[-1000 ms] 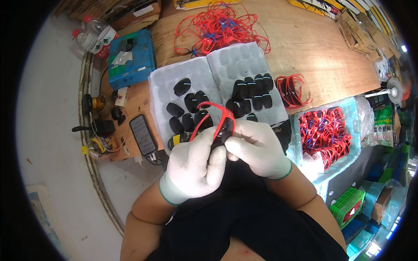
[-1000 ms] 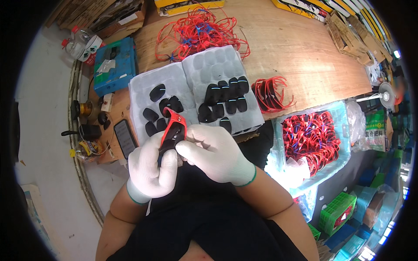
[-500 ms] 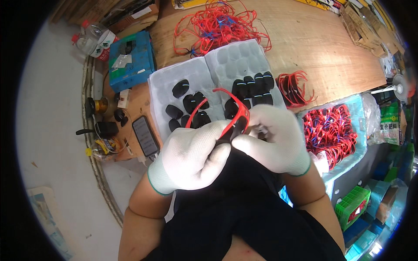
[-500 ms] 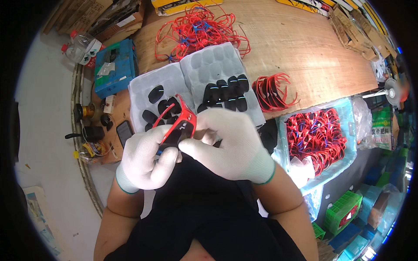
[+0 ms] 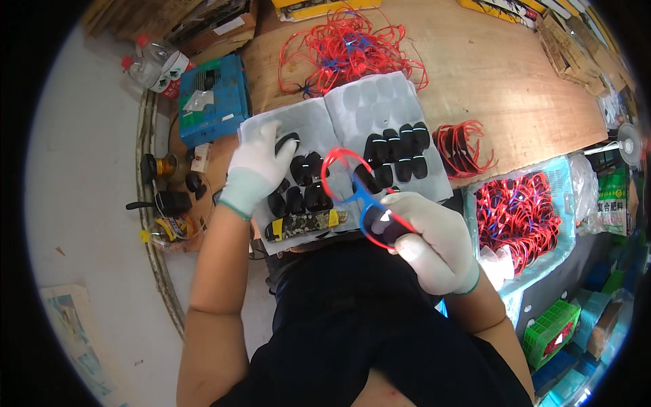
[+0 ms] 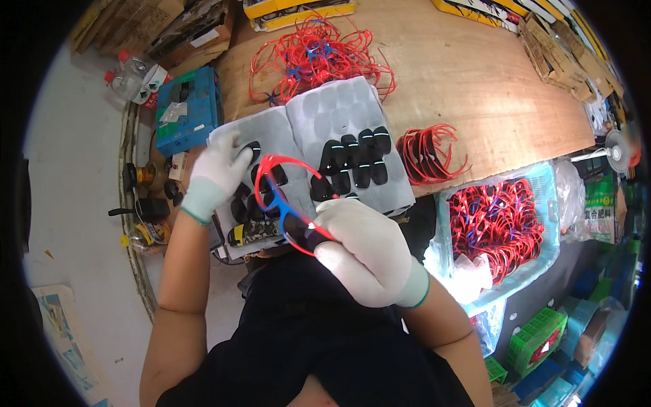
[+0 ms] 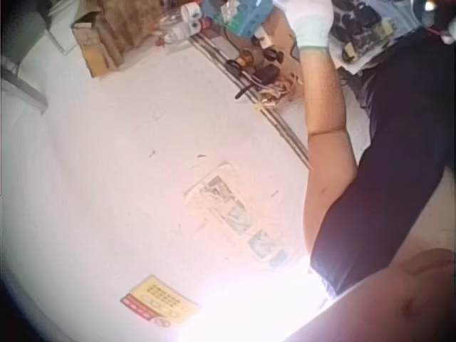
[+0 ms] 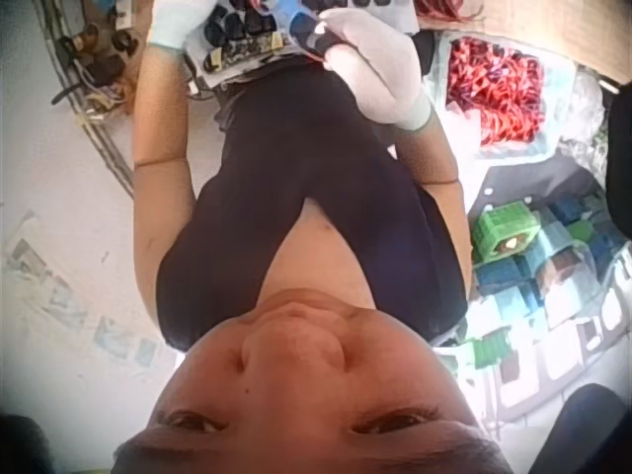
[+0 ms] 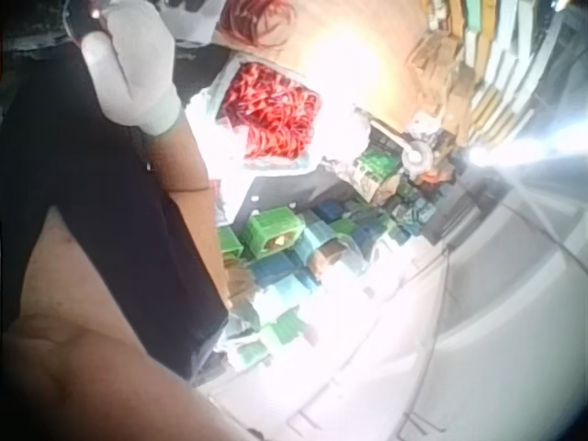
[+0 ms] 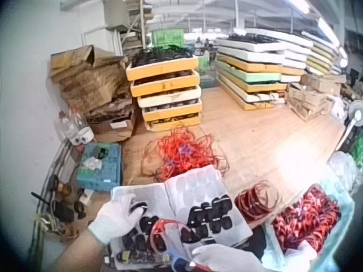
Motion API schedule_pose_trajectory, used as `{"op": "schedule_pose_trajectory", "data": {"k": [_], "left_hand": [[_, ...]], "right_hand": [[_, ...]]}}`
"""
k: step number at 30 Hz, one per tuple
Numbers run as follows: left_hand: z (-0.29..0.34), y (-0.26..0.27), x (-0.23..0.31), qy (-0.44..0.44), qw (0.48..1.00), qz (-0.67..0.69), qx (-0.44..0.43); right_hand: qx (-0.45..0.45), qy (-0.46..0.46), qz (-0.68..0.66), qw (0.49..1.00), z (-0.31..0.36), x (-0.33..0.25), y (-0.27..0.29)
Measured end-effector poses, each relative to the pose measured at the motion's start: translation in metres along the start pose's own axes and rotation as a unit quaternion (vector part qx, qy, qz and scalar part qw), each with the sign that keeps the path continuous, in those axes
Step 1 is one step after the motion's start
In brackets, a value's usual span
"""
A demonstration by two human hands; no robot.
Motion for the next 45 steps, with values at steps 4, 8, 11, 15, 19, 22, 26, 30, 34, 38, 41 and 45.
{"op": "schedule_pose_trajectory", "data": {"k": [4,8,11,15,19,22,26,30,34,38,41,45], "left_hand": [[-0.001,-0.030,-0.023,0.061,0.994,-0.050,-0.078],[-0.003,-0.027,-0.031,0.097,0.993,0.036,-0.053],[0.003,-0.022,-0.030,0.149,0.973,0.160,-0.069],[0.014,-0.017,-0.022,0.169,0.926,0.324,-0.095],[0.013,-0.004,-0.023,0.169,0.948,0.264,-0.048],[0.030,0.013,-0.015,0.096,0.964,0.245,0.033],[0.081,0.041,0.058,0.083,0.787,0.603,-0.104],[0.088,0.036,0.088,-0.080,0.782,0.587,-0.192],[0.091,0.036,0.087,-0.030,0.783,0.583,-0.215],[0.099,0.023,0.092,0.023,0.671,0.733,-0.110],[0.104,0.002,0.089,0.148,0.515,0.826,-0.176],[0.105,-0.003,0.091,0.129,0.405,0.866,-0.265]], "right_hand": [[0.100,-0.101,-0.101,0.985,0.011,0.009,-0.013],[0.076,-0.118,-0.094,0.986,0.012,0.009,-0.009],[0.114,-0.116,-0.196,0.967,0.013,0.012,-0.013],[0.151,-0.095,-0.268,0.947,0.017,0.019,-0.017],[0.147,-0.102,-0.292,0.940,0.018,0.026,-0.019],[0.155,-0.122,-0.293,0.936,0.020,0.026,-0.020],[0.116,-0.194,-0.264,0.938,0.022,0.032,-0.026],[-0.084,-0.159,-0.106,0.978,-0.003,0.015,-0.050],[-0.086,-0.143,-0.074,0.983,-0.005,0.017,-0.051],[-0.011,-0.185,-0.184,0.965,0.000,0.018,-0.053],[-0.013,-0.217,-0.263,0.940,0.003,0.023,-0.062],[-0.082,-0.190,-0.225,0.952,-0.001,0.018,-0.060]]}}
Point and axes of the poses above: each hand's wrist, its own z-axis away from the middle knuckle, its own y-axis out of the back of the hand, x = y × z, the point moved 5 cm from there along -z, towards the middle knuckle, and after that the axes turned 5 degrees about z, right-handed, at the moved point
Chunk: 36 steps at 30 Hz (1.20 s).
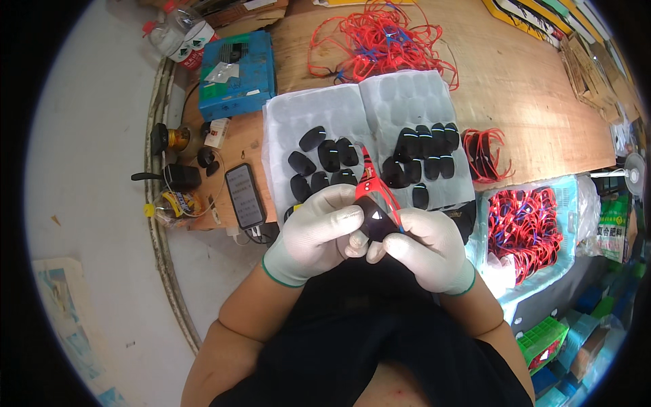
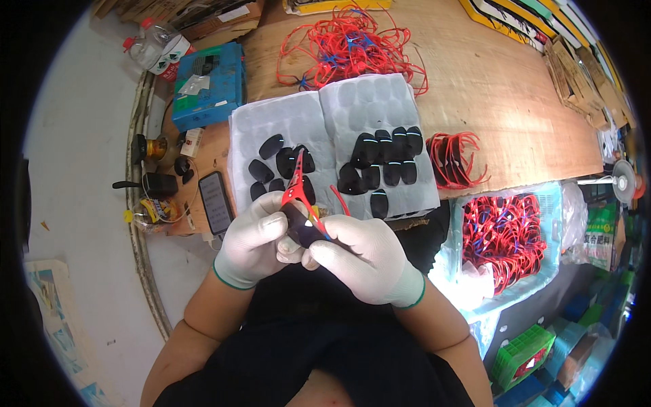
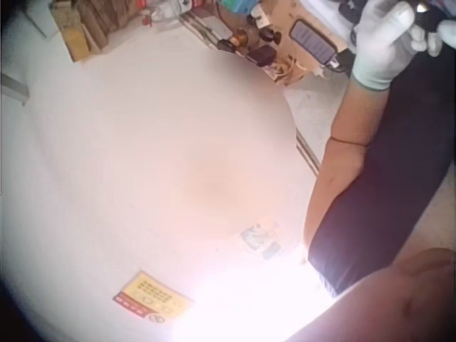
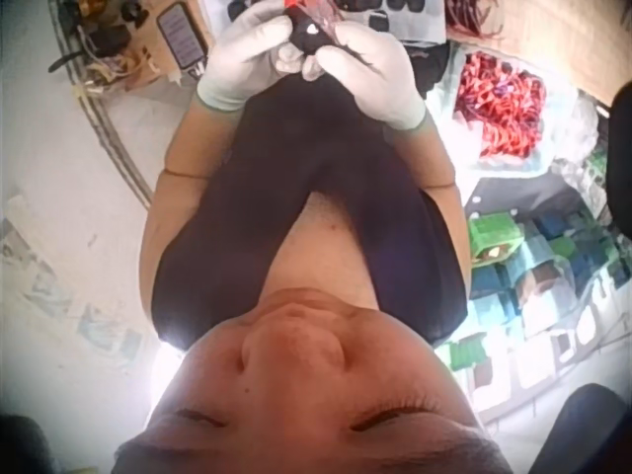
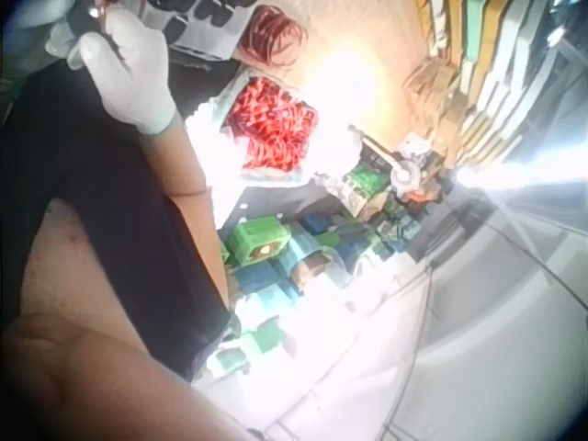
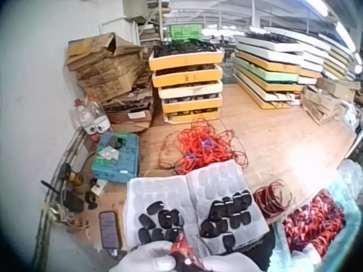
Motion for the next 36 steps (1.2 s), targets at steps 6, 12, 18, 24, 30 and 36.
{"op": "schedule_pose_trajectory", "data": {"k": [6,12,18,24,30,36], "left_hand": [[0.001,0.004,-0.002,-0.036,0.998,-0.032,0.042],[-0.015,-0.013,0.010,-0.125,0.983,-0.095,0.092],[-0.026,-0.040,0.027,-0.149,0.971,-0.128,0.138],[-0.020,-0.037,0.029,-0.145,0.958,-0.208,0.135],[-0.016,-0.036,0.012,-0.142,0.951,-0.245,0.124],[-0.010,-0.034,0.006,-0.139,0.942,-0.293,0.084]], "right_hand": [[-0.009,0.038,0.070,0.997,0.001,-0.006,0.001],[0.091,0.116,0.176,0.973,-0.006,-0.028,0.019],[0.139,0.204,0.240,0.939,-0.010,-0.050,0.033],[0.106,0.139,0.269,0.947,-0.010,-0.038,0.027],[0.161,0.084,0.202,0.962,-0.002,-0.032,0.027],[0.230,0.122,0.231,0.937,0.001,-0.035,0.017]]}}
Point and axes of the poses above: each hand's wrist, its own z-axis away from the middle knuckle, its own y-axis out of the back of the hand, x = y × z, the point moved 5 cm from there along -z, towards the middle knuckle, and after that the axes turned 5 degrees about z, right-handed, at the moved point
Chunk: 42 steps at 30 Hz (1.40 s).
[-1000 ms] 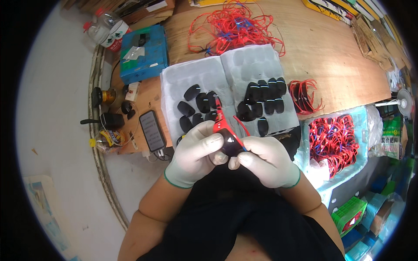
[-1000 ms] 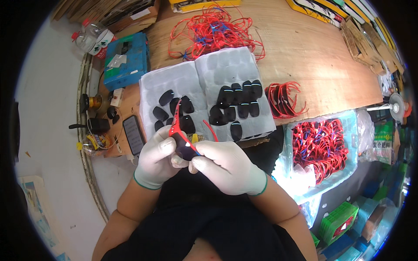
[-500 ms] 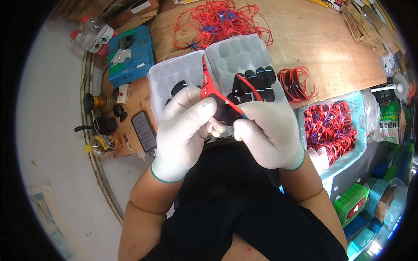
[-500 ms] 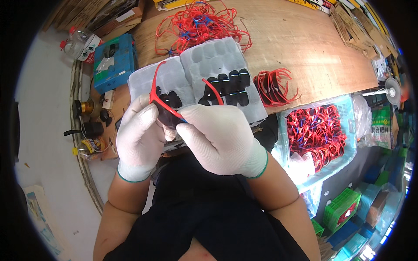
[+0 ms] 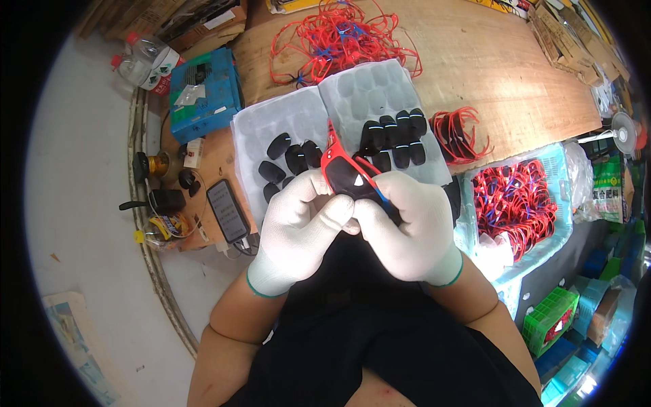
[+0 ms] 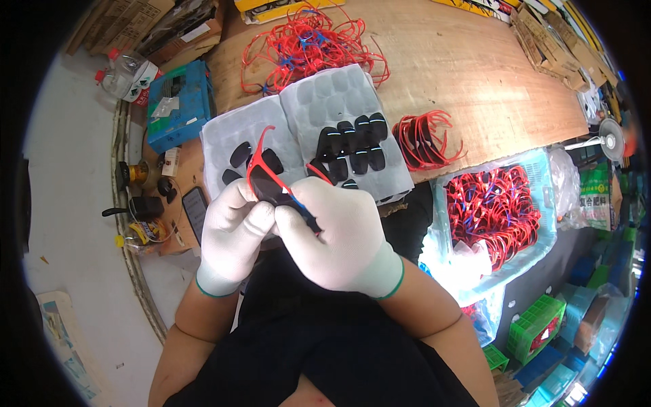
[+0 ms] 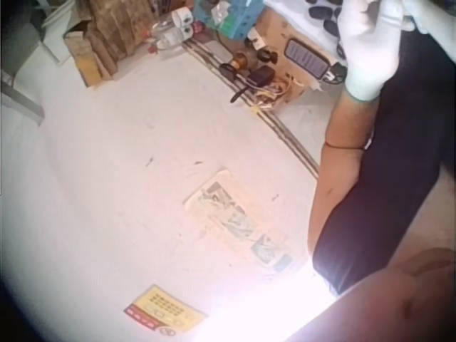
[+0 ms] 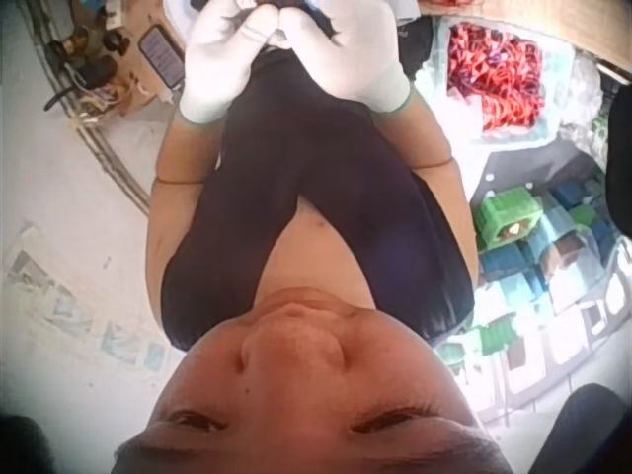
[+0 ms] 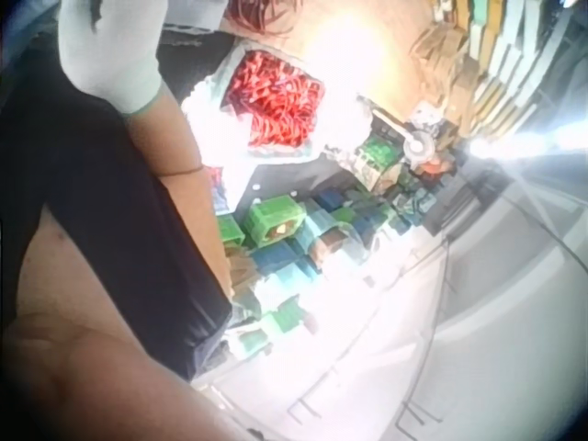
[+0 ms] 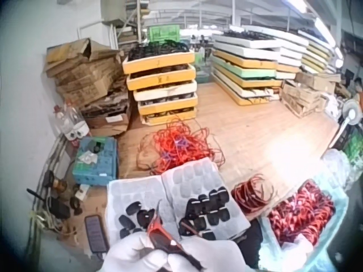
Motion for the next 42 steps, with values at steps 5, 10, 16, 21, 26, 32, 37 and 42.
{"op": "schedule_pose_trajectory", "data": {"k": [5,10,16,21,26,32,37,42], "left_hand": [[0.011,0.000,0.009,-0.019,0.999,0.004,-0.045],[0.017,-0.002,0.017,-0.054,0.994,-0.031,-0.091],[0.019,0.001,0.028,-0.063,0.996,-0.025,-0.065],[0.026,0.001,0.021,-0.042,0.998,-0.016,-0.043],[0.021,0.002,0.017,-0.065,0.993,-0.021,-0.094],[-0.001,0.012,0.028,-0.132,0.985,-0.064,-0.092],[-0.018,0.018,0.009,-0.041,0.991,-0.122,-0.037],[-0.037,0.046,0.009,-0.060,0.985,-0.163,-0.015]], "right_hand": [[0.011,0.123,0.065,0.990,0.008,-0.019,-0.001],[0.025,0.193,0.093,0.977,0.006,-0.037,0.004],[-0.033,0.129,0.047,0.990,0.006,-0.034,0.003],[0.007,0.196,0.102,0.975,0.009,-0.035,0.000],[-0.030,0.185,0.085,0.979,0.010,-0.034,0.003],[-0.316,0.038,-0.187,0.929,0.018,0.004,-0.004],[-0.229,0.037,-0.038,0.972,0.017,0.043,0.027],[0.093,-0.224,0.335,0.910,-0.004,0.205,0.155]]}}
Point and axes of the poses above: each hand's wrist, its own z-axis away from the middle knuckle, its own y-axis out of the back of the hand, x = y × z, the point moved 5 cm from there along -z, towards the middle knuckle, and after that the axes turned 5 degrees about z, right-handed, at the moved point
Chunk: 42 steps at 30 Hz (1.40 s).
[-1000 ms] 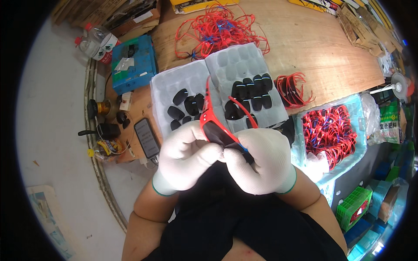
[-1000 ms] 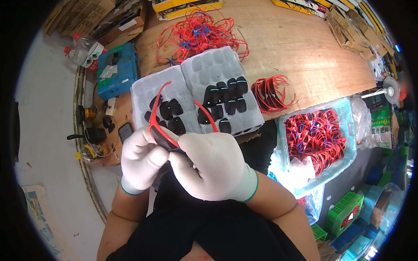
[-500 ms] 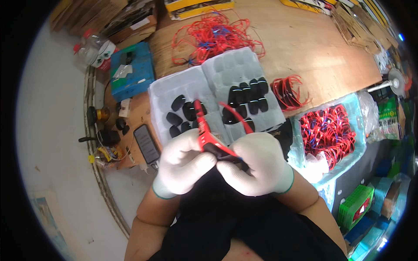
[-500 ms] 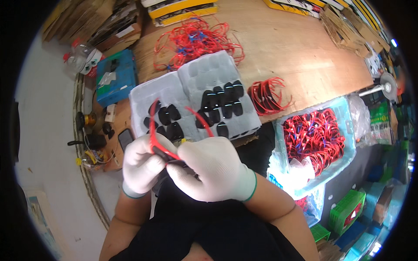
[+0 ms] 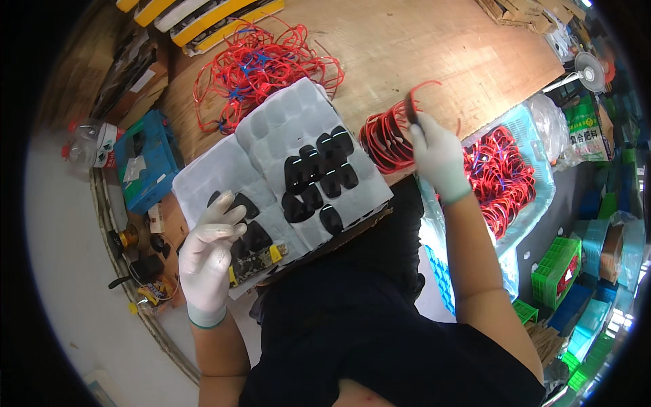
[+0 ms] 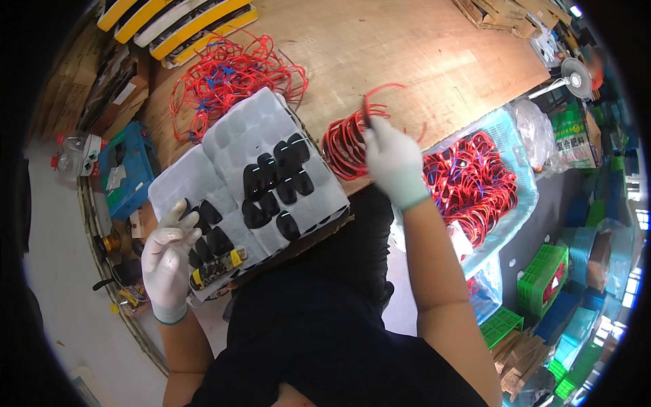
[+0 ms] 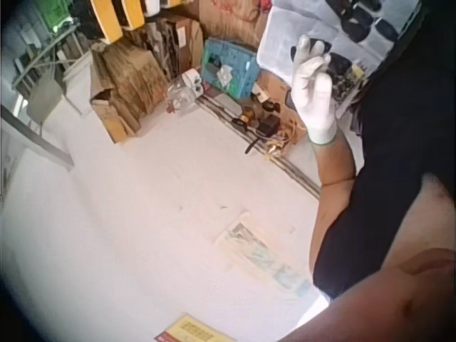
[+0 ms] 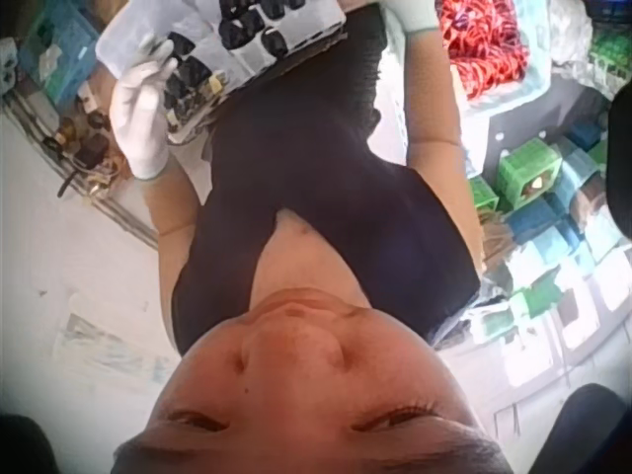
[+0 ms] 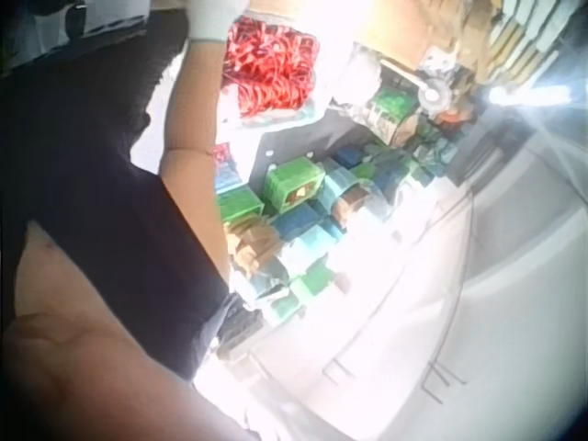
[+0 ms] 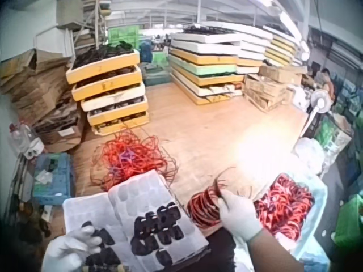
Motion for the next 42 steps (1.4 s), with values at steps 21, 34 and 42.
{"op": "schedule_pose_trajectory", "data": {"k": [21,34,42], "left_hand": [[-0.359,0.252,-0.181,0.261,0.864,-0.375,0.212],[-0.250,0.161,0.018,-0.079,0.890,-0.395,0.215],[-0.085,0.047,0.059,-0.121,0.893,-0.429,-0.056]], "right_hand": [[0.085,0.035,-0.004,0.996,-0.008,0.025,-0.023],[-0.079,0.239,-0.050,0.967,0.012,-0.161,-0.064],[-0.095,0.229,-0.020,0.969,0.017,-0.163,-0.081]]}}
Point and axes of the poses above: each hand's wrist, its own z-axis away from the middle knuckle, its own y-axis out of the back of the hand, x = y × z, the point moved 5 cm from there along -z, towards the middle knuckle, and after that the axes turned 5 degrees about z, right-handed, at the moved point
